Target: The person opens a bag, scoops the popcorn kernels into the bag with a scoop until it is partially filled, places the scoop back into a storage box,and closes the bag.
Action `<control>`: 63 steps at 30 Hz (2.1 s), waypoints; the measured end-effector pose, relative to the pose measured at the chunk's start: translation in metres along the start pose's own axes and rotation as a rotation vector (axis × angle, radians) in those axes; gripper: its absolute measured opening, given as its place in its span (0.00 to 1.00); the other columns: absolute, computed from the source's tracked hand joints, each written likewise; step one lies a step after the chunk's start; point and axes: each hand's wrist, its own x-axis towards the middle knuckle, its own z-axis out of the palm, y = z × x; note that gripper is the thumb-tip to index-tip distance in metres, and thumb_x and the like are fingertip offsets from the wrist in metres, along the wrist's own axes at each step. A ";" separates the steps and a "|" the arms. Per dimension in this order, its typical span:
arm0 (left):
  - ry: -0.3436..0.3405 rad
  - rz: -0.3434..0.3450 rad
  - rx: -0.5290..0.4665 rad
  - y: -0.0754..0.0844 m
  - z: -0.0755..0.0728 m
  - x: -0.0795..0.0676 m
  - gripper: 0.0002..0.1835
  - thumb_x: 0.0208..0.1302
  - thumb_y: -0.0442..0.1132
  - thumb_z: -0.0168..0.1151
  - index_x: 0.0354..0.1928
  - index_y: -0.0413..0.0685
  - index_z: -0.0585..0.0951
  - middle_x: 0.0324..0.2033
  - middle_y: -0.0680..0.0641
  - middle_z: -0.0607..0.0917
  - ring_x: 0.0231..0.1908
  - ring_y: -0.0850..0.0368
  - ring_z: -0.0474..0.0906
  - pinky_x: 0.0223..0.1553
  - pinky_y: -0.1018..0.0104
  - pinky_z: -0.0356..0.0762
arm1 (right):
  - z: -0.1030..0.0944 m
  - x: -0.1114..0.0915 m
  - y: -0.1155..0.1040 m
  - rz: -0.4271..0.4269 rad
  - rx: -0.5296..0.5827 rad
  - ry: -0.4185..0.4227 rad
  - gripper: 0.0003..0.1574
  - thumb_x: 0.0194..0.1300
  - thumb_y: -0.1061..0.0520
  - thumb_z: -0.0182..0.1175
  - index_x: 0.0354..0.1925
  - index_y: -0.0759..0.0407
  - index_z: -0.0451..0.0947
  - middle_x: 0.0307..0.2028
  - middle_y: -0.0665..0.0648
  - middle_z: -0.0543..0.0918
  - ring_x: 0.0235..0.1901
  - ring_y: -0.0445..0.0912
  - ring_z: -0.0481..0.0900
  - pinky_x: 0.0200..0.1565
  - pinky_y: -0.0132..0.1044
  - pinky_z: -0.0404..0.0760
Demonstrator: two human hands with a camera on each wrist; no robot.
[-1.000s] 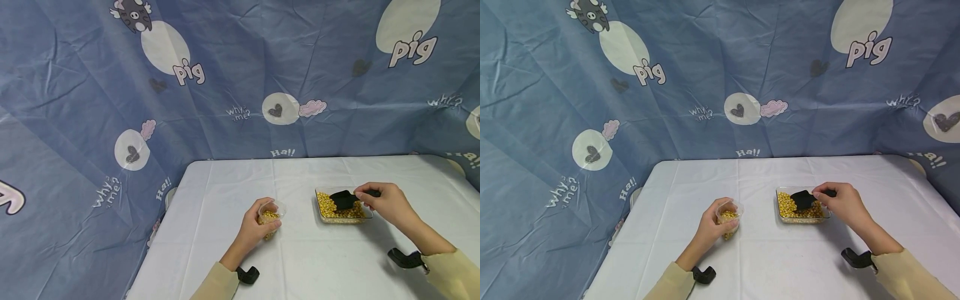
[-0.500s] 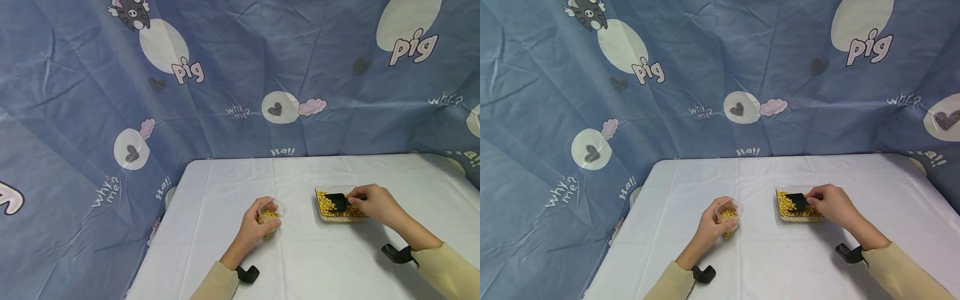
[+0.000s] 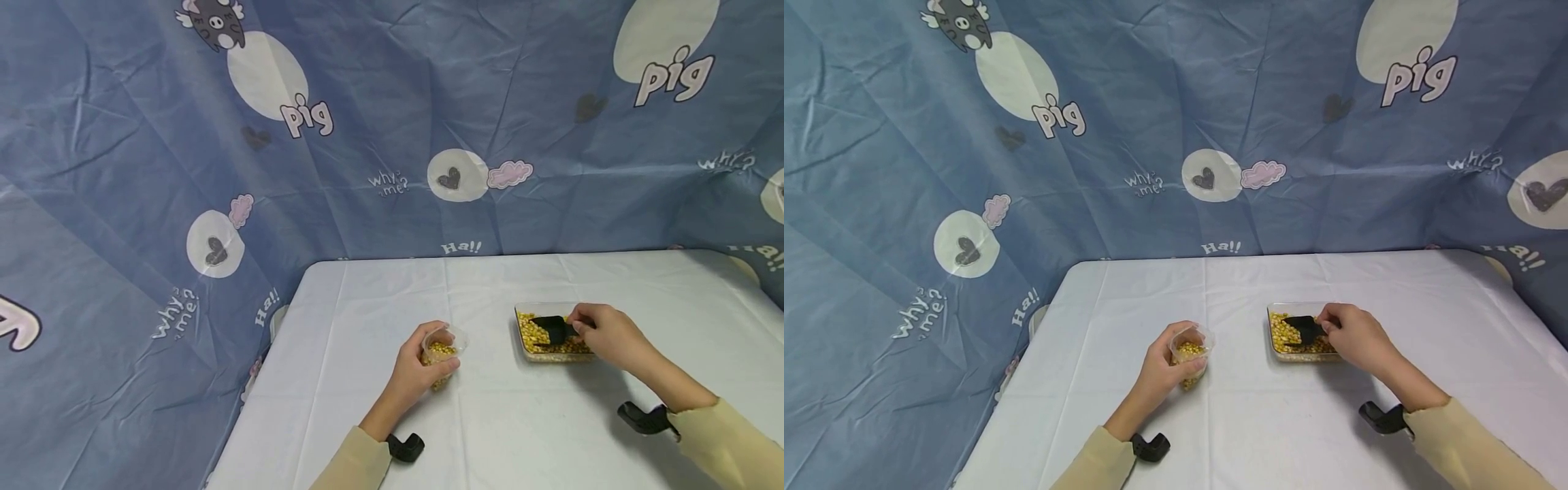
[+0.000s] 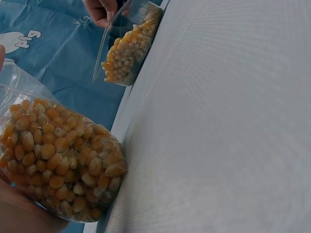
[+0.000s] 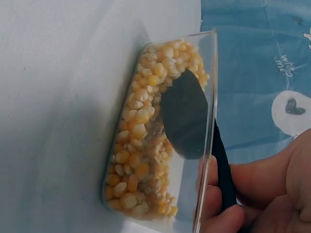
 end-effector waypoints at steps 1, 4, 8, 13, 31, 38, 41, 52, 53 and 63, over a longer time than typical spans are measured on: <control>-0.005 0.003 0.003 0.000 0.000 0.000 0.31 0.63 0.31 0.70 0.67 0.37 0.70 0.53 0.31 0.79 0.56 0.33 0.75 0.57 0.57 0.75 | -0.001 -0.001 0.001 -0.003 0.005 0.007 0.10 0.75 0.65 0.52 0.44 0.65 0.81 0.29 0.55 0.82 0.25 0.47 0.73 0.25 0.41 0.69; -0.014 0.013 0.010 0.000 0.000 0.001 0.32 0.63 0.31 0.70 0.67 0.35 0.69 0.54 0.30 0.78 0.56 0.32 0.74 0.57 0.54 0.75 | -0.004 -0.003 0.003 0.005 0.033 0.019 0.11 0.76 0.66 0.50 0.45 0.65 0.81 0.30 0.55 0.82 0.25 0.47 0.74 0.25 0.40 0.69; -0.009 0.015 0.014 -0.013 0.000 0.002 0.32 0.63 0.30 0.70 0.68 0.37 0.69 0.54 0.31 0.78 0.56 0.33 0.74 0.57 0.56 0.75 | -0.007 -0.007 0.006 0.028 0.082 0.039 0.13 0.77 0.66 0.48 0.48 0.67 0.80 0.31 0.56 0.83 0.24 0.47 0.73 0.24 0.39 0.68; 0.016 0.009 0.010 -0.033 0.000 0.005 0.33 0.62 0.32 0.71 0.68 0.48 0.71 0.55 0.39 0.80 0.57 0.39 0.76 0.57 0.61 0.74 | -0.008 -0.010 0.010 0.041 0.121 0.081 0.13 0.78 0.65 0.48 0.49 0.69 0.79 0.32 0.58 0.85 0.29 0.49 0.74 0.26 0.39 0.67; 0.035 0.028 0.044 -0.039 0.000 0.004 0.33 0.61 0.36 0.73 0.67 0.53 0.72 0.53 0.42 0.82 0.55 0.45 0.78 0.56 0.63 0.75 | -0.009 -0.023 0.019 0.123 0.337 0.133 0.19 0.81 0.59 0.45 0.56 0.72 0.74 0.38 0.64 0.85 0.30 0.48 0.72 0.24 0.38 0.70; 0.023 0.018 0.044 -0.031 0.000 0.003 0.33 0.62 0.37 0.73 0.68 0.49 0.71 0.54 0.40 0.81 0.56 0.46 0.78 0.57 0.61 0.74 | -0.009 -0.028 0.020 0.123 0.343 0.151 0.20 0.81 0.56 0.47 0.56 0.70 0.75 0.36 0.60 0.85 0.33 0.47 0.74 0.27 0.39 0.73; 0.039 0.038 0.053 -0.039 -0.001 0.003 0.33 0.61 0.38 0.74 0.67 0.53 0.72 0.53 0.44 0.82 0.55 0.49 0.79 0.56 0.63 0.75 | -0.010 -0.029 0.020 0.129 0.355 0.152 0.20 0.81 0.55 0.47 0.57 0.70 0.75 0.36 0.59 0.85 0.34 0.46 0.75 0.29 0.40 0.75; 0.016 -0.005 0.032 -0.022 0.000 0.001 0.34 0.62 0.32 0.72 0.68 0.42 0.69 0.55 0.35 0.80 0.58 0.38 0.76 0.59 0.55 0.73 | -0.010 -0.034 0.015 0.148 0.371 0.147 0.20 0.81 0.55 0.47 0.58 0.69 0.74 0.36 0.53 0.85 0.33 0.47 0.74 0.29 0.39 0.73; 0.011 -0.005 0.029 -0.017 0.000 0.001 0.34 0.62 0.32 0.72 0.68 0.40 0.69 0.55 0.34 0.80 0.58 0.37 0.75 0.59 0.54 0.73 | -0.010 -0.034 0.014 0.148 0.373 0.147 0.20 0.81 0.55 0.47 0.58 0.69 0.74 0.36 0.53 0.85 0.33 0.47 0.74 0.29 0.39 0.73; 0.009 0.006 0.019 -0.005 0.000 0.000 0.33 0.61 0.32 0.72 0.67 0.39 0.70 0.55 0.32 0.79 0.58 0.37 0.75 0.59 0.56 0.73 | -0.008 -0.036 0.005 0.146 0.422 0.164 0.20 0.80 0.56 0.49 0.58 0.70 0.74 0.37 0.54 0.85 0.32 0.46 0.75 0.29 0.39 0.73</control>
